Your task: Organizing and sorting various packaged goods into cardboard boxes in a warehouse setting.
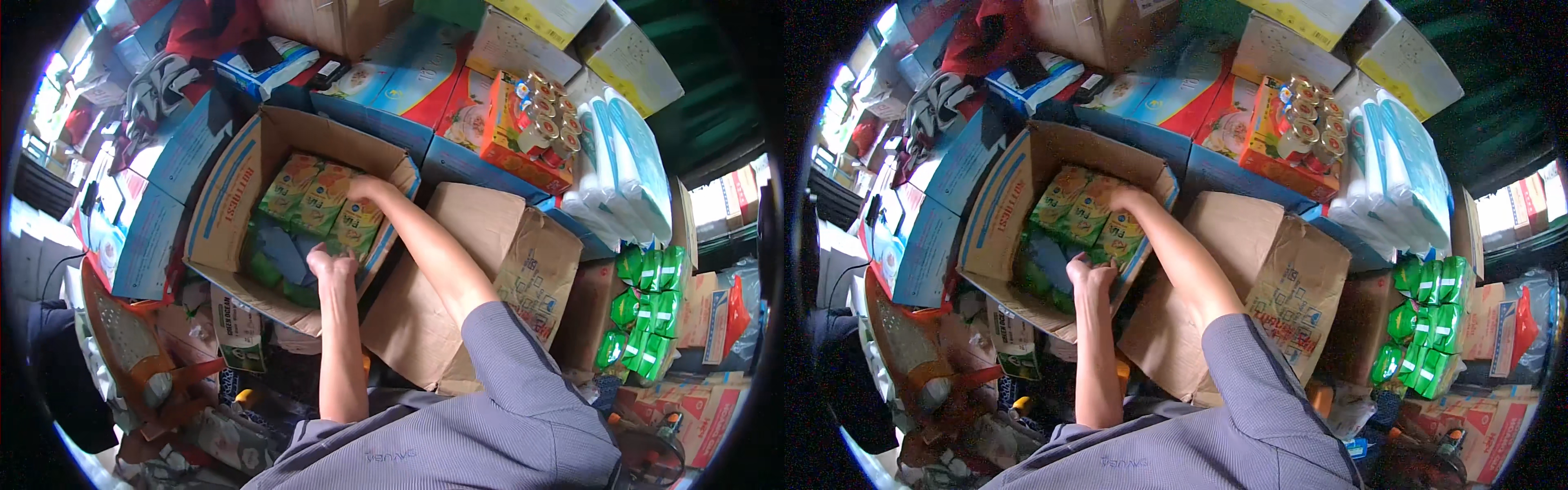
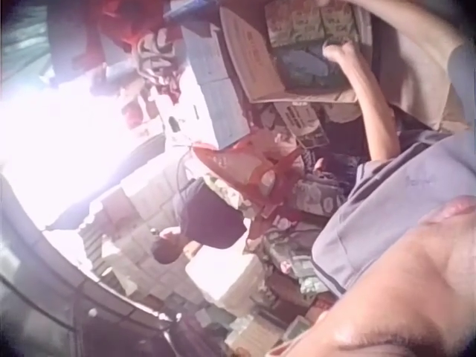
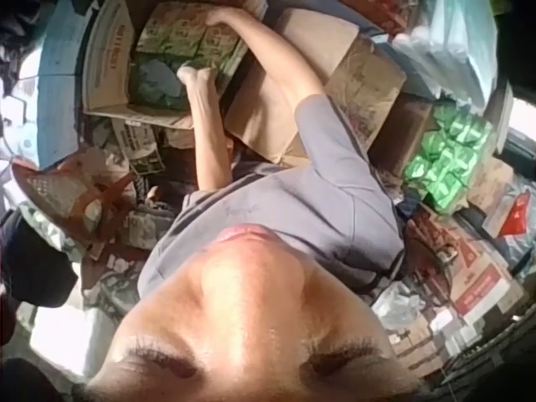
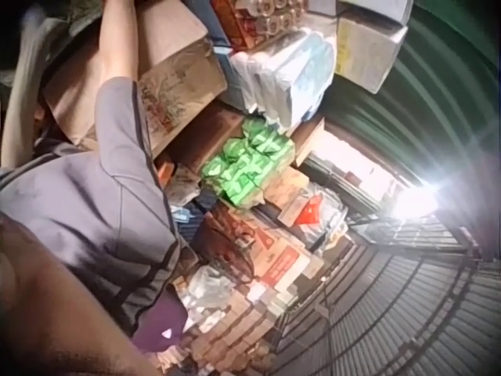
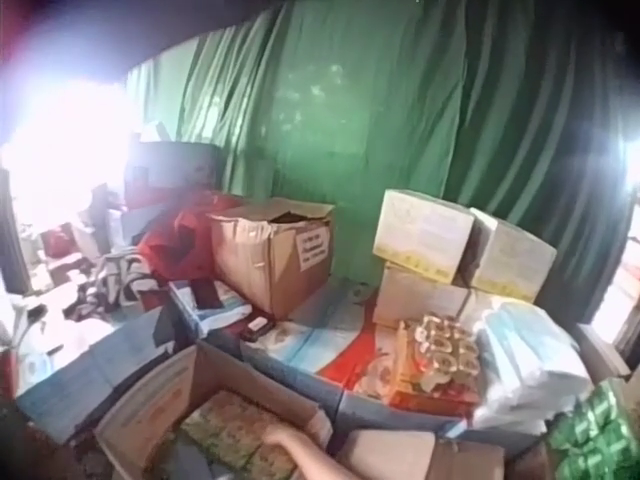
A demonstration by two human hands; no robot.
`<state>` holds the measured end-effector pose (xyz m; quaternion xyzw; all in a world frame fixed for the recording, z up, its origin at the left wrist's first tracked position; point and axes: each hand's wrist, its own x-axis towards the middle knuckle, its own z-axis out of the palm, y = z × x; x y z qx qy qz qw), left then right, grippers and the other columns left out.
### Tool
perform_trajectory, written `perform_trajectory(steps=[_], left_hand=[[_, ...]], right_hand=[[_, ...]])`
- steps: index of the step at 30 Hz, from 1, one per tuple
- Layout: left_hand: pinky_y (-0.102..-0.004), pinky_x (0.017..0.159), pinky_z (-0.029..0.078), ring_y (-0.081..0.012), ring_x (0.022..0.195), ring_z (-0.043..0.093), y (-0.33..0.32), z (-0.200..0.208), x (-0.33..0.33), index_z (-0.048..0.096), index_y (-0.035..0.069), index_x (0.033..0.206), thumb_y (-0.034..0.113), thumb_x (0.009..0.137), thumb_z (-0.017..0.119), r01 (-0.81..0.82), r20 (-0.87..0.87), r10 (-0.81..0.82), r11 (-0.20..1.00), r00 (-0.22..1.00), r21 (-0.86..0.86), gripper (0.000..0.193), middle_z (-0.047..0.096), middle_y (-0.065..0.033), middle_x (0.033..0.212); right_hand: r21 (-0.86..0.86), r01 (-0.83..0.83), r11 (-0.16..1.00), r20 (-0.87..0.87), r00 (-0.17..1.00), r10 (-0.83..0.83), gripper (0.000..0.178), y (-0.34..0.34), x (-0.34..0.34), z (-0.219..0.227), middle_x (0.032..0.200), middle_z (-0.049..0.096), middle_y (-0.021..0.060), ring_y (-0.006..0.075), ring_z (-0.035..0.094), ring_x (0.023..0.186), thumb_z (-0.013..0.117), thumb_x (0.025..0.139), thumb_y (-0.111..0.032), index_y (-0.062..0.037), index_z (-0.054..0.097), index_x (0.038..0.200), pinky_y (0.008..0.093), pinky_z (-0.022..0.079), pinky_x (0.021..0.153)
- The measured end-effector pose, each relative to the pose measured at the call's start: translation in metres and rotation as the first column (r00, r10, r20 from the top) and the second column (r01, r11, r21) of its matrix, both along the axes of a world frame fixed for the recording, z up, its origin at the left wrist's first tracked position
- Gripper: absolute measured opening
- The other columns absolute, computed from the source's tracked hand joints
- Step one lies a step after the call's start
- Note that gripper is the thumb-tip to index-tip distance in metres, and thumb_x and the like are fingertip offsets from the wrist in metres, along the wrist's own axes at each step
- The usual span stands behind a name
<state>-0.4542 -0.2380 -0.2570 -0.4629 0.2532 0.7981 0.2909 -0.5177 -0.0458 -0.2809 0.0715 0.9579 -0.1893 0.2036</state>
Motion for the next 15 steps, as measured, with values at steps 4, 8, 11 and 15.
perform_trajectory(steps=[4, 8, 11, 15], left_hand=[[-0.0524, 0.106, 0.042, -0.0352, 0.116, 0.058, -0.003, 0.016, -0.010, 0.057, 0.001, 0.124, 0.019, 0.088, 0.051, -0.006, 0.075, 0.017, 0.989, 0.997, -0.150, 0.041, 0.060, -0.0174, 0.129], [-0.0562, 0.108, 0.039, -0.0377, 0.122, 0.055, -0.005, 0.023, -0.011, 0.055, -0.001, 0.126, 0.017, 0.085, 0.049, 0.055, 0.046, -0.052, 0.996, 0.998, -0.065, 0.046, 0.058, -0.0186, 0.134], [-0.0583, 0.109, 0.038, -0.0395, 0.125, 0.054, -0.011, 0.017, -0.013, 0.055, 0.000, 0.127, 0.016, 0.084, 0.047, 0.090, 0.059, -0.086, 0.994, 0.995, -0.055, 0.047, 0.057, -0.0192, 0.136], [-0.0652, 0.121, 0.008, -0.0453, 0.146, 0.032, -0.017, 0.002, -0.019, 0.037, -0.003, 0.146, 0.018, 0.088, 0.054, 0.005, 0.041, -0.008, 0.996, 0.999, 0.088, 0.064, 0.028, -0.0271, 0.163]], right_hand=[[0.003, -0.150, 0.989, 0.158, 0.976, 0.147, 0.022, 0.026, -0.025, -0.063, 0.091, 0.074, 0.0215, 0.0357, 0.071, 0.083, 0.068, 0.072, -0.017, -0.0039, 0.079, 0.087, 0.0463, 0.055, 0.071], [0.030, -0.136, 0.990, 0.156, 0.979, 0.130, 0.028, 0.045, -0.027, -0.080, 0.099, 0.075, 0.0216, 0.0372, 0.071, 0.085, 0.068, 0.079, -0.023, -0.0016, 0.079, 0.095, 0.0470, 0.055, 0.074], [0.122, -0.239, 0.963, 0.170, 0.961, 0.217, 0.031, 0.034, -0.020, -0.066, 0.101, 0.074, 0.0224, 0.0378, 0.072, 0.087, 0.065, 0.081, -0.022, 0.0013, 0.078, 0.097, 0.0473, 0.056, 0.076], [0.029, 0.020, 0.999, 0.065, 0.998, -0.022, 0.025, 0.015, -0.003, -0.038, 0.092, 0.072, 0.0229, 0.0387, 0.069, 0.082, 0.061, 0.083, -0.018, 0.0022, 0.074, 0.090, 0.0501, 0.052, 0.070]])
